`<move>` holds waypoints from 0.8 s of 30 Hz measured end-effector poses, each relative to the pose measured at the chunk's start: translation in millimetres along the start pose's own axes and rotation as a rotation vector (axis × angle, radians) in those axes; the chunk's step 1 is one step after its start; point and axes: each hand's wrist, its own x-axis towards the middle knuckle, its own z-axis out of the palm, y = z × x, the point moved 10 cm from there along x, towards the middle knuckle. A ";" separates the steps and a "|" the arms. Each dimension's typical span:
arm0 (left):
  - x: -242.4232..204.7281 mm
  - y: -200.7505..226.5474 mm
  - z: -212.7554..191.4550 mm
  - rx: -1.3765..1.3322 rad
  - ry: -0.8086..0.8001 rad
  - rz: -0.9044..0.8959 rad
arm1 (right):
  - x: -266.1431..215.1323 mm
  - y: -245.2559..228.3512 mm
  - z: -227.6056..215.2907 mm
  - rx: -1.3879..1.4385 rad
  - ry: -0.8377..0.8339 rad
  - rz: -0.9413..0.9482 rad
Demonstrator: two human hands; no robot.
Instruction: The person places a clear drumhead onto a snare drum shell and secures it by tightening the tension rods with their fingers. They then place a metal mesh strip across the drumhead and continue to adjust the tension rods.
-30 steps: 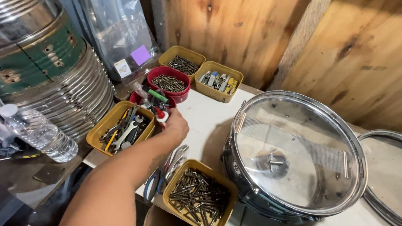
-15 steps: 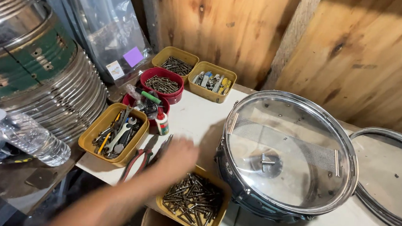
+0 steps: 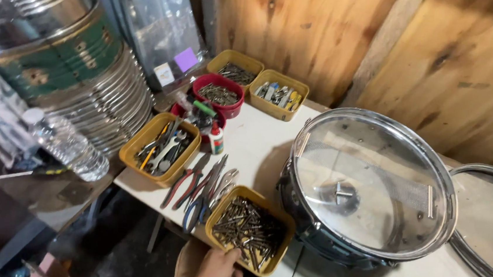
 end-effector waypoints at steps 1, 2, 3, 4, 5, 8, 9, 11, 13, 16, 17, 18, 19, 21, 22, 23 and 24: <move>2.9 -2.0 -0.1 -0.005 0.001 -0.001 | -1.7 -0.2 0.1 -0.002 -0.003 -0.004; 5.6 -3.3 0.3 -0.055 0.002 0.000 | -2.8 -2.8 -0.9 -0.002 0.000 -0.031; 9.4 -2.5 2.1 -0.102 0.001 0.005 | -2.7 -5.5 -2.3 -0.002 0.008 -0.057; 2.8 0.6 -0.3 -0.105 -0.001 0.007 | -0.5 -1.6 -4.0 -0.003 0.009 -0.061; -3.1 5.8 -5.0 -0.088 0.003 0.020 | -0.1 3.6 -3.0 0.005 0.007 -0.055; -31.6 24.7 -22.0 0.000 0.064 0.053 | -4.7 -0.7 -6.7 0.007 0.018 -0.050; -42.4 34.2 -30.8 0.068 0.121 0.076 | -7.2 -5.8 -8.4 0.002 0.030 -0.056; -33.6 33.5 -40.6 0.076 0.074 0.086 | -10.6 -21.0 -14.3 -0.041 0.028 -0.025; -28.9 35.4 -50.2 0.076 0.028 0.090 | -15.7 -33.4 -18.8 -0.089 0.018 0.002; -32.5 67.5 -75.4 0.097 0.058 0.199 | -20.9 -55.3 -21.6 -0.065 0.019 -0.016; -37.4 89.2 -76.9 0.112 -0.002 0.298 | -22.4 -58.8 -22.6 -0.081 0.009 0.001; -43.5 110.5 -78.1 0.127 -0.062 0.397 | -23.8 -62.1 -23.7 -0.097 0.000 0.019; -54.0 130.4 -79.3 0.128 -0.064 0.396 | -25.2 -66.3 -24.9 -0.098 0.001 0.020; -76.1 173.7 -87.9 0.265 0.040 0.423 | -27.1 -75.5 -27.6 -0.086 0.004 0.012; -68.1 187.1 -87.9 0.266 0.037 0.424 | -26.9 -73.9 -26.1 -0.087 0.007 0.013; -63.4 208.1 -91.5 0.289 0.092 0.495 | -26.6 -73.6 -26.4 -0.070 0.026 0.003; -59.7 229.2 -94.2 0.310 0.148 0.565 | -26.1 -73.3 -27.1 -0.053 0.044 -0.007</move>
